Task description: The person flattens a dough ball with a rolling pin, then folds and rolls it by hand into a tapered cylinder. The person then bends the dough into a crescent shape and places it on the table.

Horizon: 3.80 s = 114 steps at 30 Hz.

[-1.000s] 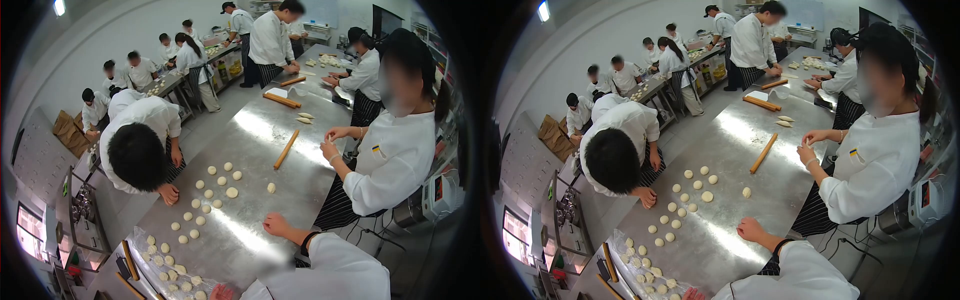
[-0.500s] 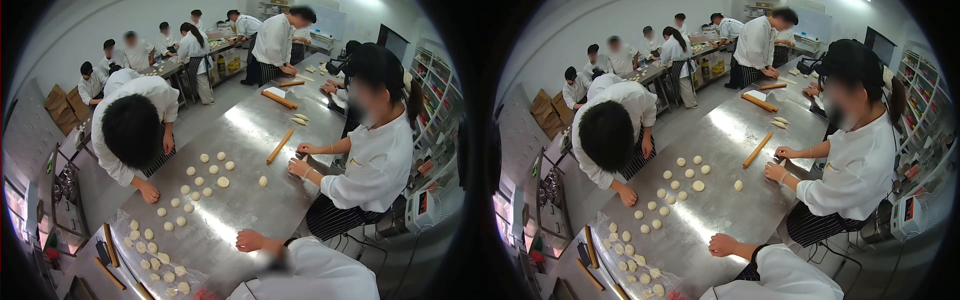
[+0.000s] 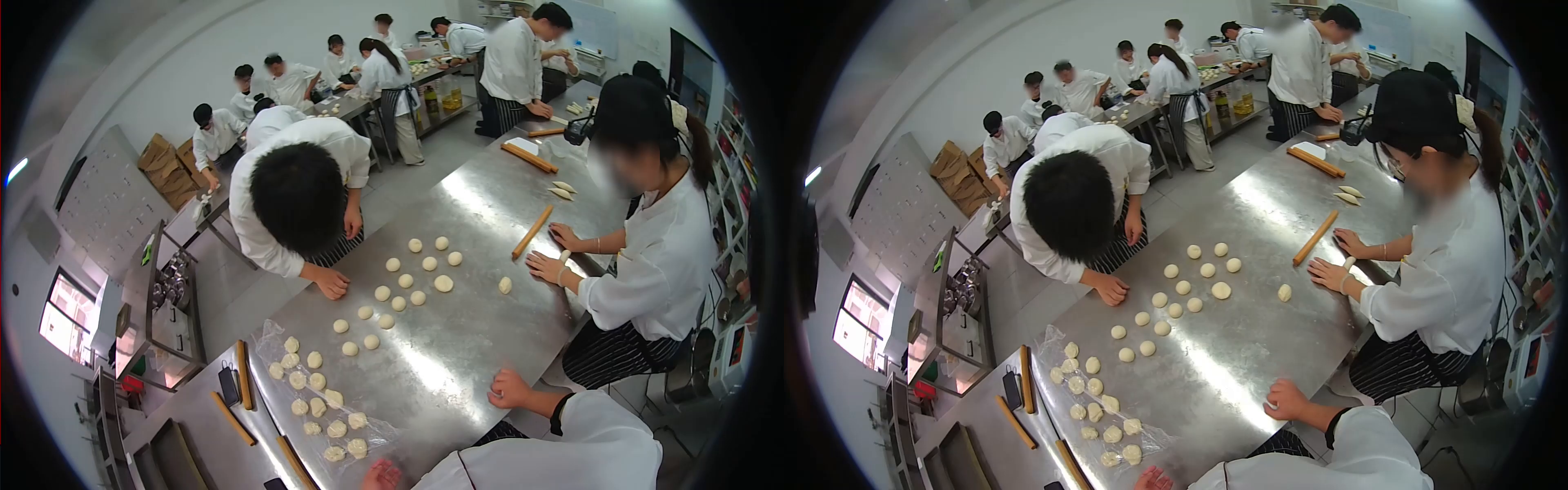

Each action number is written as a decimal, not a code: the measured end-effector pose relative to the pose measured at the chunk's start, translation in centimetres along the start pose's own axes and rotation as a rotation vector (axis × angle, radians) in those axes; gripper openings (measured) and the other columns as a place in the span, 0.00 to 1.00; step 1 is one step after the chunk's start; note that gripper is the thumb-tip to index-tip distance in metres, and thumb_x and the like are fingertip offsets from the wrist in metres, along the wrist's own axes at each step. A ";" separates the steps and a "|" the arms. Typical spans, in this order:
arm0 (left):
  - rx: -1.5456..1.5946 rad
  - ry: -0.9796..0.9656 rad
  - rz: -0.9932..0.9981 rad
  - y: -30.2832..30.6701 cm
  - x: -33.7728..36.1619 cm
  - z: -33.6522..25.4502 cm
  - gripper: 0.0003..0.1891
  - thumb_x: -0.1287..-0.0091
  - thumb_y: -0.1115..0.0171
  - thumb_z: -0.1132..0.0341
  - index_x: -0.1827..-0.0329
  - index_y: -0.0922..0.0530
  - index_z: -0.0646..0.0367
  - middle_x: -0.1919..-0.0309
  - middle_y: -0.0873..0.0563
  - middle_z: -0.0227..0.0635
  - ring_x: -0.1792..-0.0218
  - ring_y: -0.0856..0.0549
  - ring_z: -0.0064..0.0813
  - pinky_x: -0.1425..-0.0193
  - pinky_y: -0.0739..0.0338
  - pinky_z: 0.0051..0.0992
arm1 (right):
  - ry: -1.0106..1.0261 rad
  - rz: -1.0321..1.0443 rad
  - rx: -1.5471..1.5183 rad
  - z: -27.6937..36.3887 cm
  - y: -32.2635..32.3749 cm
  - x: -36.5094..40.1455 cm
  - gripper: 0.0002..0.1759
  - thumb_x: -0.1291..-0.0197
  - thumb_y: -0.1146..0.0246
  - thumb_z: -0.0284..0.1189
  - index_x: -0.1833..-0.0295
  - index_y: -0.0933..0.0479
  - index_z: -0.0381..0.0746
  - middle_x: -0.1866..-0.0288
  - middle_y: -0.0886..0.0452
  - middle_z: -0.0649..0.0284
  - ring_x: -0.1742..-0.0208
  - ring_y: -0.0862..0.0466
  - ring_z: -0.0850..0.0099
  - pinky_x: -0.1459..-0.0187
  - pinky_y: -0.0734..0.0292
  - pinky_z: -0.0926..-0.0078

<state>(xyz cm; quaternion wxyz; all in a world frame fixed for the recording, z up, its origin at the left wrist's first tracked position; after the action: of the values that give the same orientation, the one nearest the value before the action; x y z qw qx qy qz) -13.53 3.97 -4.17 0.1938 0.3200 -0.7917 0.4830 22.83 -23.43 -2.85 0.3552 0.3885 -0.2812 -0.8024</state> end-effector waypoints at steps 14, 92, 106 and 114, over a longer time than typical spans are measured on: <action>-0.195 -0.104 -0.246 -2.1 -0.9 -1.7 0.13 0.25 0.43 0.66 0.40 0.24 0.57 0.54 0.15 0.36 0.61 0.16 0.32 0.49 0.18 0.37 | 0.176 0.007 0.042 -0.2 -2.7 -6.1 0.10 0.53 0.29 0.27 0.77 0.25 0.45 0.74 0.25 0.65 0.67 0.23 0.62 0.64 0.26 0.62; -1.281 -1.838 -0.172 -36.8 10.8 -19.0 0.06 0.46 0.24 0.71 0.71 0.15 0.53 0.80 0.30 0.27 0.74 0.31 0.30 0.60 0.36 0.34 | 0.156 0.082 0.133 1.8 -5.0 -9.5 0.09 0.51 0.30 0.28 0.76 0.26 0.45 0.72 0.27 0.66 0.62 0.23 0.64 0.58 0.31 0.61; -1.420 -0.206 -0.221 -11.7 2.5 -3.8 0.09 0.30 0.35 0.62 0.59 0.16 0.60 0.74 0.15 0.39 0.73 0.17 0.37 0.65 0.23 0.33 | 0.073 0.037 -0.018 3.4 -3.0 -6.1 0.12 0.55 0.29 0.23 0.77 0.28 0.43 0.71 0.26 0.63 0.64 0.24 0.61 0.61 0.28 0.62; -1.548 -0.200 -0.084 -11.3 0.3 -6.2 0.10 0.30 0.35 0.62 0.56 0.15 0.61 0.75 0.15 0.39 0.73 0.18 0.34 0.65 0.24 0.32 | 0.281 0.108 -0.015 2.8 -6.9 -12.6 0.11 0.53 0.30 0.25 0.78 0.27 0.44 0.74 0.28 0.67 0.66 0.24 0.66 0.62 0.27 0.67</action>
<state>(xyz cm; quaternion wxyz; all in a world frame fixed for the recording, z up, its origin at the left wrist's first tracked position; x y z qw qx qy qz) -5.94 5.70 6.12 0.3077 0.1653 -0.9042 -0.2458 23.70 -8.96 -0.99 0.4367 0.4788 -0.2431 -0.7218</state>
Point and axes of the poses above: each hand's wrist, its own x-axis away from the middle knuckle, its own y-axis out of the back of the hand, z = x × y, the point moved 5 cm from there along -x, towards the middle knuckle
